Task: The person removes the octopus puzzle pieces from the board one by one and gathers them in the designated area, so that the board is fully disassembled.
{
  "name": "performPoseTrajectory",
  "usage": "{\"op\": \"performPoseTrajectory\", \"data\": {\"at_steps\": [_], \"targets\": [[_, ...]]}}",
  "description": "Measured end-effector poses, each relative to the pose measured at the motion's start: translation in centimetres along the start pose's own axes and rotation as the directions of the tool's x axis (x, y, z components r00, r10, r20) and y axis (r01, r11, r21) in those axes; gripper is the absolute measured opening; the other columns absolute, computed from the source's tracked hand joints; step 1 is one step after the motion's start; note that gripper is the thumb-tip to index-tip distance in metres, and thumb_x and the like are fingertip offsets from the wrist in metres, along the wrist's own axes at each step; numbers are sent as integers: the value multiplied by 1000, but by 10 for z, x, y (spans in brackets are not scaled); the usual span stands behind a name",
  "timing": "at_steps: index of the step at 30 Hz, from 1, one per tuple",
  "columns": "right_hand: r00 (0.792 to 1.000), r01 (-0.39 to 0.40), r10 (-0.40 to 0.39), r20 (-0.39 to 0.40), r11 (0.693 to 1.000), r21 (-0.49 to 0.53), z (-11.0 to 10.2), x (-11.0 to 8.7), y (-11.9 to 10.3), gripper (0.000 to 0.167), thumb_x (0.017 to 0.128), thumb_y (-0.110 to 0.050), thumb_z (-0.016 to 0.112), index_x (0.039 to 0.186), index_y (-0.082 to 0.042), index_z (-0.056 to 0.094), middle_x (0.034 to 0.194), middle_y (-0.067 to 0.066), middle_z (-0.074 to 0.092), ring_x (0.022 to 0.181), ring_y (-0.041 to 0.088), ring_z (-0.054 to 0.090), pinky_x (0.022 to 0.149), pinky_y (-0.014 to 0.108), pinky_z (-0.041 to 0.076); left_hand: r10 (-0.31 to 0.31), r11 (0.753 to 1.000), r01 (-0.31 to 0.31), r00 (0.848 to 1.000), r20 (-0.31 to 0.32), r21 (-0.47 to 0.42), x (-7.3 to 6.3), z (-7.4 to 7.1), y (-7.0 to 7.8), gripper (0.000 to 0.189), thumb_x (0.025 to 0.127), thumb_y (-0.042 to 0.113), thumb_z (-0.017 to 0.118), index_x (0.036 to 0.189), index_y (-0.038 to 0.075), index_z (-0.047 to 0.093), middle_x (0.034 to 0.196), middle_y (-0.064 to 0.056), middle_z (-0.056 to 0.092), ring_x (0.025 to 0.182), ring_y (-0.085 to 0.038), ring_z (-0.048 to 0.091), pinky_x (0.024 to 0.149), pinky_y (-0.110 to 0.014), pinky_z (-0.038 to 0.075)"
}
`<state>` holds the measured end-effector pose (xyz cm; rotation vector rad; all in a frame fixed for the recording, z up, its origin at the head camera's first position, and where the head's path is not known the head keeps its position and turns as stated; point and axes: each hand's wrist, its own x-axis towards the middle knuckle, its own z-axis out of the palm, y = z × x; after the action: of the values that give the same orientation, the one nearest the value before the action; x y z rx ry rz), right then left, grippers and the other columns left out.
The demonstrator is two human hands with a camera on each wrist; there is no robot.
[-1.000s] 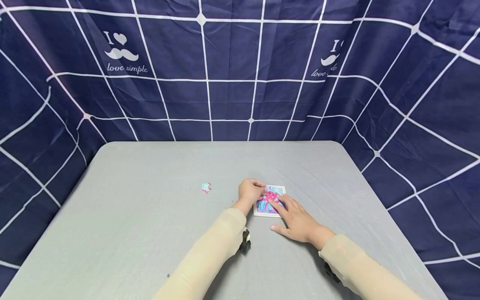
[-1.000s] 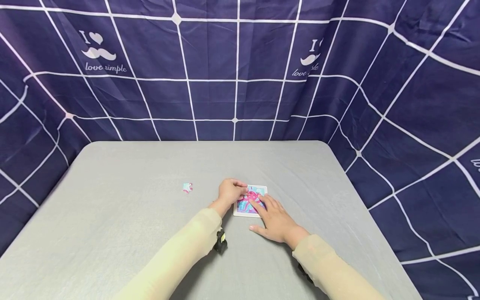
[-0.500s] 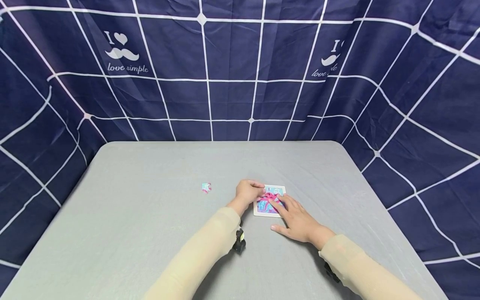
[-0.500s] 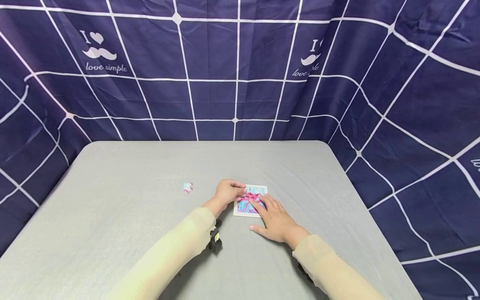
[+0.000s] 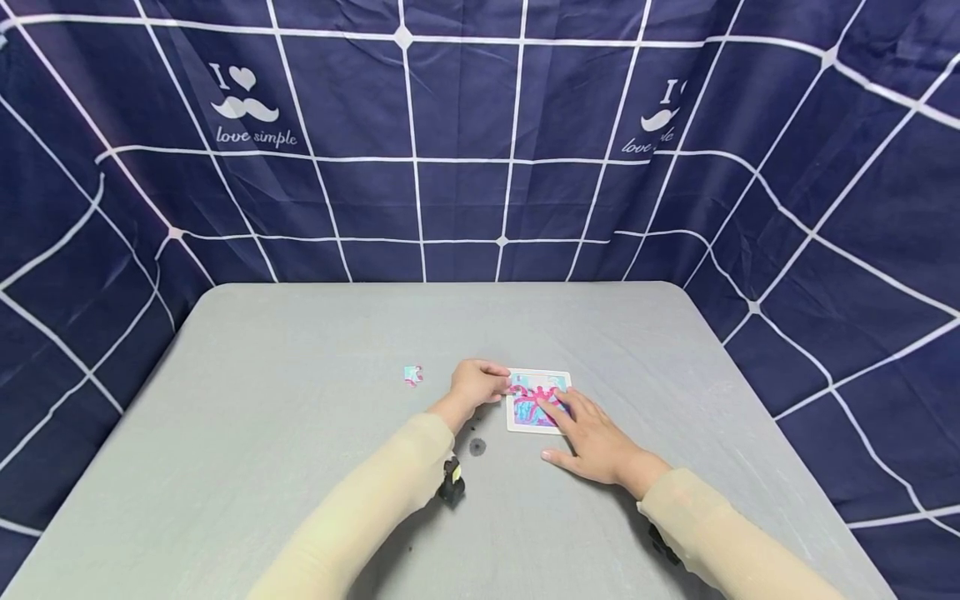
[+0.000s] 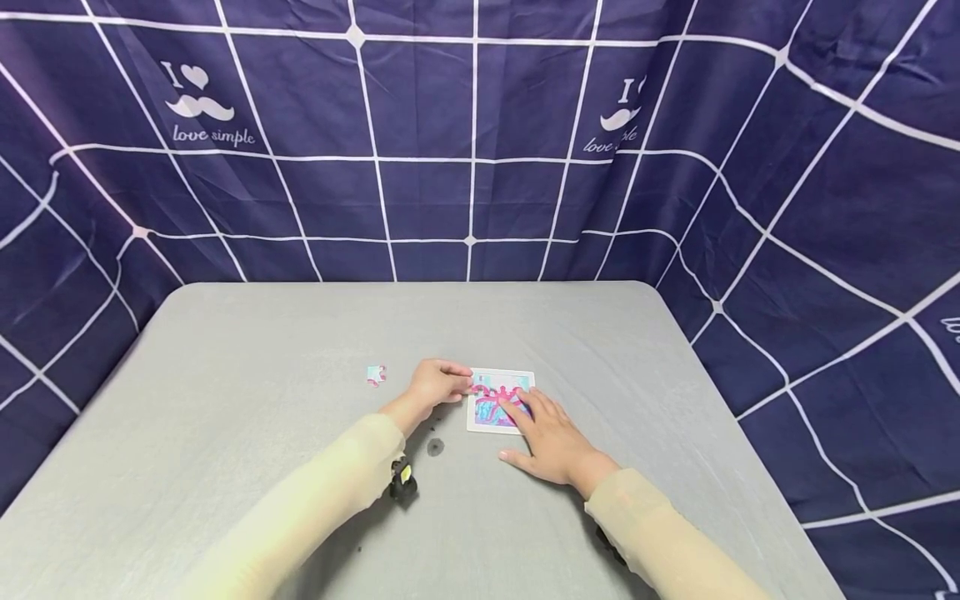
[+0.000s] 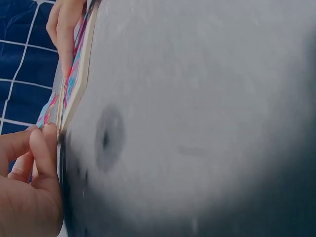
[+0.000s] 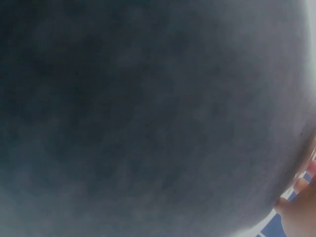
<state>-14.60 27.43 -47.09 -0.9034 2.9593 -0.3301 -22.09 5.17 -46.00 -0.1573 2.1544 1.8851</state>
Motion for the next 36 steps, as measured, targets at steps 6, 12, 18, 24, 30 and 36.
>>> {"op": "performPoseTrajectory", "data": {"at_steps": [6,12,18,24,30,36], "targets": [[1000,3,-3,-6,1000,1,0,0,-1,78,88,-52,60,148,-10,34,146,22,30,136,44,21,108,59,23,0,1000,0,1000,8,4,1,-18,-1,12,85,3,71,97,1,72,82,-8,71,71,-12,68,60,-20,56],[1000,-1,1,-8,1000,4,0,0,-2,78,88,-52,61,148,-11,33,146,22,30,137,44,21,109,59,22,-4,1000,4,1000,3,1,0,-36,0,14,85,2,70,99,-1,72,84,-10,71,73,-14,68,62,-21,56],[1000,2,-2,-11,1000,6,1,-1,-2,78,88,-52,61,148,-11,33,146,22,30,137,44,20,109,59,22,-6,1000,6,1000,-5,-2,-1,-52,-1,15,86,0,69,100,-2,71,86,-12,71,76,-15,69,64,-22,56],[1000,4,-4,-8,1000,1,1,-1,-1,78,88,-53,60,148,-10,33,147,22,30,137,43,20,109,59,22,-12,1000,12,1000,-28,24,1,-66,-4,15,86,1,68,101,-2,71,85,-10,71,73,-13,68,63,-21,56],[1000,5,-5,-7,1000,5,0,-1,-1,78,88,-53,60,148,-11,33,146,22,30,137,43,21,109,59,22,-8,999,11,999,-50,45,1,-76,-4,14,86,1,68,99,-3,71,83,-11,71,69,-11,67,60,-19,55],[1000,2,-2,-6,1000,4,0,-1,0,79,88,-54,60,149,-12,32,147,21,30,137,43,21,109,59,23,-16,998,20,998,-66,57,0,-84,-3,14,86,1,68,99,-2,71,82,-10,71,70,-12,68,59,-18,55]]}}
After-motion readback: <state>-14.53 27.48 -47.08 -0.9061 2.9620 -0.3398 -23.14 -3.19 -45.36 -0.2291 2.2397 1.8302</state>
